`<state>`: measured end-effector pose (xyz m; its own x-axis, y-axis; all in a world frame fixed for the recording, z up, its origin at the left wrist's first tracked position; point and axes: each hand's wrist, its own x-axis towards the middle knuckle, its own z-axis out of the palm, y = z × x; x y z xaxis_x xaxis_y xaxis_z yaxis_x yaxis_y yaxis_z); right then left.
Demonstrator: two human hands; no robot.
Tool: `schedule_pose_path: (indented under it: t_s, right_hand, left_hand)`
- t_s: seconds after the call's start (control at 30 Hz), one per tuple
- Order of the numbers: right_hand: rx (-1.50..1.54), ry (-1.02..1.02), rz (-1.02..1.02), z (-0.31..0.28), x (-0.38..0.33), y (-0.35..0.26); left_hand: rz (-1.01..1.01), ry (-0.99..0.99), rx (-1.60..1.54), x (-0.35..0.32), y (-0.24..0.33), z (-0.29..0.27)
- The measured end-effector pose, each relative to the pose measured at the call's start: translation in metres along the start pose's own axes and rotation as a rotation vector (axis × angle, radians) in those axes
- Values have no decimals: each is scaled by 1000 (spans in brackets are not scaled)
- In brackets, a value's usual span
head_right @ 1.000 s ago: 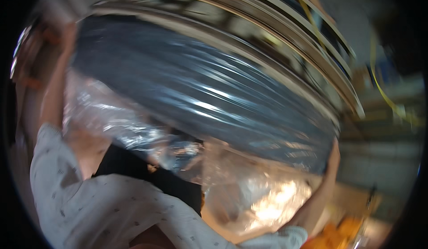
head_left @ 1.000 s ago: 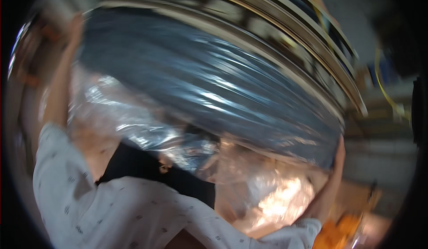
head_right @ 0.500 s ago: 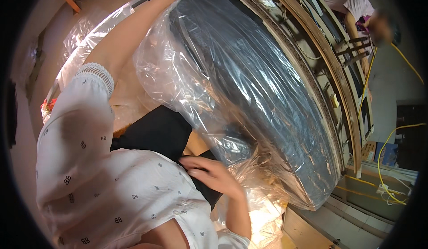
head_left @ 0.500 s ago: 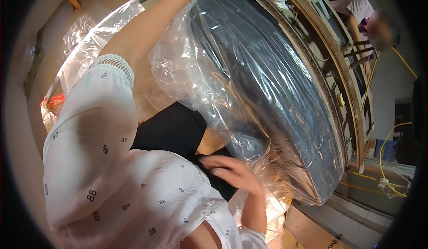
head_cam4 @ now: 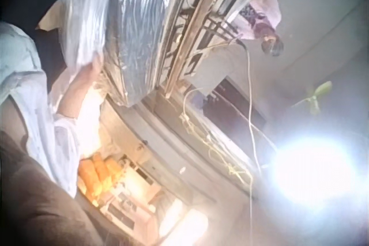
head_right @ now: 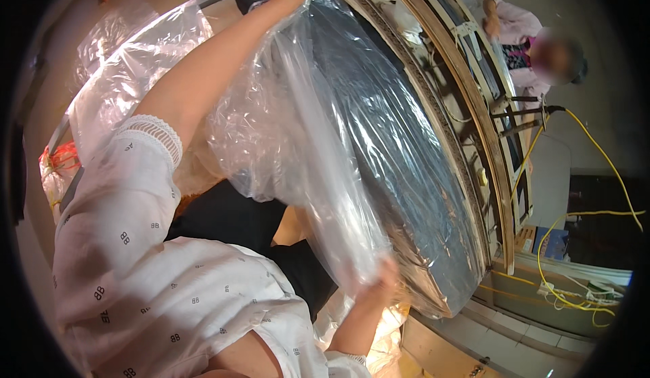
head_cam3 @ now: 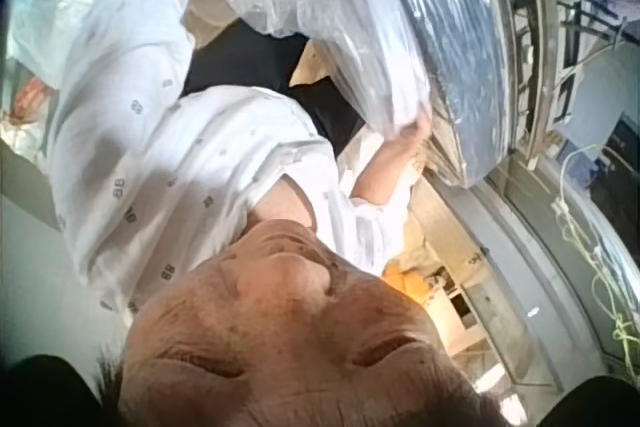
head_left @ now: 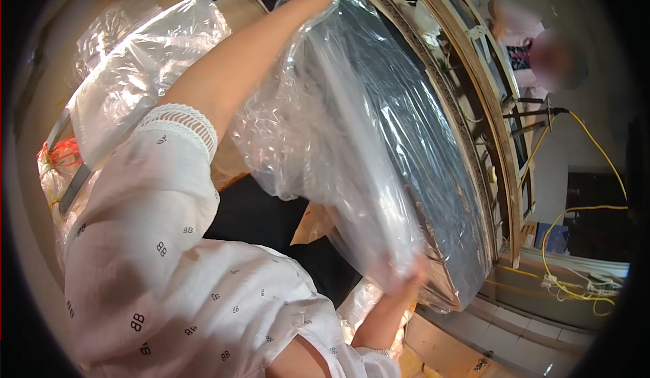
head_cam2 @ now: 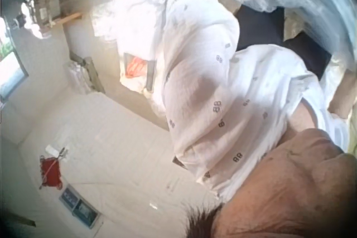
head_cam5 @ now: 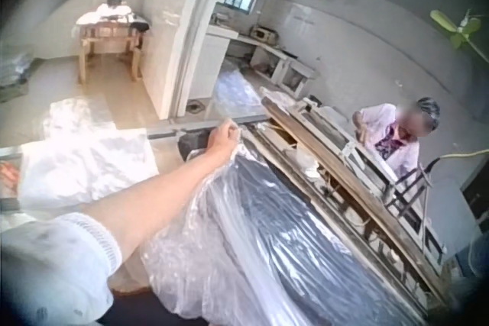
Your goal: Manually wrapping a large foam or plastic product in protective plastic sheeting on a manufacturing frame.
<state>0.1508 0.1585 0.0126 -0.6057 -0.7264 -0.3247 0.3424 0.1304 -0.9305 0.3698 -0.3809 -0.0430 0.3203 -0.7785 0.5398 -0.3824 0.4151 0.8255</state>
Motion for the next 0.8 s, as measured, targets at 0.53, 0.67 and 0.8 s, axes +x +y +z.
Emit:
schedule_pose_path:
  t_s: [0.53, 0.67, 0.8]
  right_hand:
    - [244, 709, -514, -128, -72, -46]
    - [107, 555, -1119, -281, -133, -57]
    - [-35, 607, -943, -295, -129, -36]
  left_hand:
    - [90, -234, 7, 9, -5, -22]
    - [33, -390, -15, 4, -3, -8]
    - [152, -290, 98, 17, -16, 6]
